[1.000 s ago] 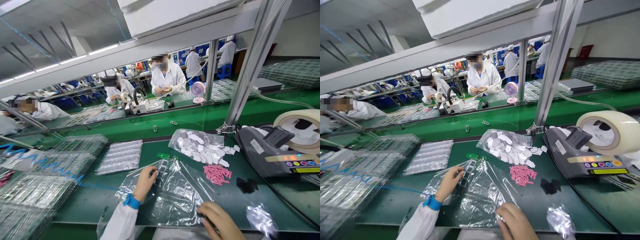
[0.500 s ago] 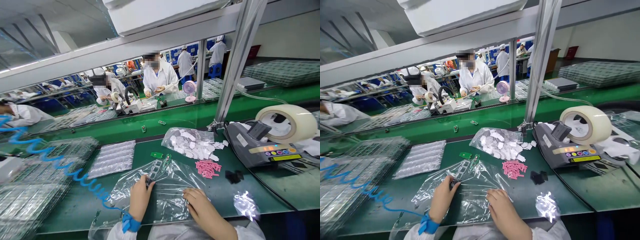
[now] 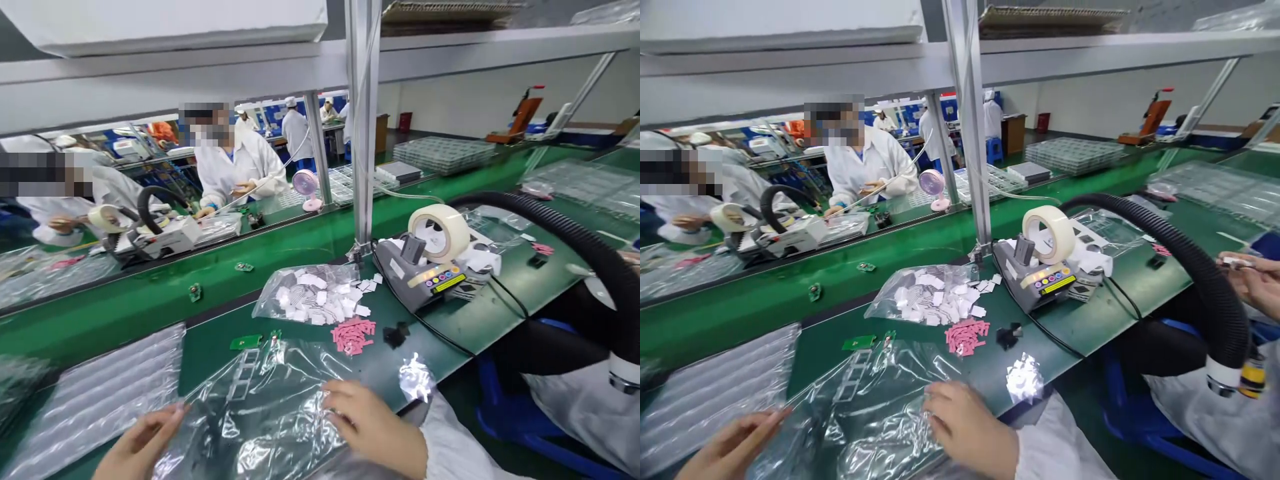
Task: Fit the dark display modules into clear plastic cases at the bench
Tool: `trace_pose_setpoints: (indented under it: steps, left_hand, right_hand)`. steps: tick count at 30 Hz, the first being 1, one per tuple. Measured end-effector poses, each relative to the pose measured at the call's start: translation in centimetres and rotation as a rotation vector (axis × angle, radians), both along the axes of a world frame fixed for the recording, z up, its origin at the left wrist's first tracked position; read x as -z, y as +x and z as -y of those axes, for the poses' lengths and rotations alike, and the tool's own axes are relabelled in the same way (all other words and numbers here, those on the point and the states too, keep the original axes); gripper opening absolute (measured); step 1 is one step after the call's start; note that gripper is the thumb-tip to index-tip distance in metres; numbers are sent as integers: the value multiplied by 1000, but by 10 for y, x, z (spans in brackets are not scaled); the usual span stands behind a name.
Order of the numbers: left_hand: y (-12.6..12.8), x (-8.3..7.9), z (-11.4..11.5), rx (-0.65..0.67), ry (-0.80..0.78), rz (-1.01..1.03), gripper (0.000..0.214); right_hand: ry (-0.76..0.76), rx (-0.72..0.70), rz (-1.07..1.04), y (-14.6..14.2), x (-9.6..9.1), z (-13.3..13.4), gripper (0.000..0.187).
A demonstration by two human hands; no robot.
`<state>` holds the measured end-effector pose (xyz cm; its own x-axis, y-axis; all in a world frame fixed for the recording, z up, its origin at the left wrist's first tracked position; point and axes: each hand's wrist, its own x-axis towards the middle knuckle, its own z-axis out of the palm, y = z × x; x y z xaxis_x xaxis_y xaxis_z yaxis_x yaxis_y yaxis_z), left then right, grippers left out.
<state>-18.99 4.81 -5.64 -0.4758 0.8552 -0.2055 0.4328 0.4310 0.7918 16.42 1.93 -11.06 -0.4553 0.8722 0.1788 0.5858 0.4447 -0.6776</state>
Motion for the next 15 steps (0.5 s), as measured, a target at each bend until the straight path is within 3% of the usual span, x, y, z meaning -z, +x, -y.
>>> trace_pose_setpoints:
  steps: [1, 3, 7, 11, 15]
  left_hand:
    - [1, -3, -2, 0, -29, -10, 49]
    - [18, -9, -7, 123, -115, -19, 54]
    - [103, -23, -18, 518, -66, -106, 59]
    - [198, -40, -27, 921, 35, -36, 36]
    - [268, -50, -34, 1047, -50, 212, 39]
  right_hand:
    - [4, 66, 14, 18, -3, -4, 30]
    - [9, 208, 58, 60, -5, -16, 42]
    - [-23, 406, 107, 126, 10, -45, 46]
    - [-32, 444, 6, 143, 16, -53, 27]
    - [15, 478, -237, 144, -9, -27, 27]
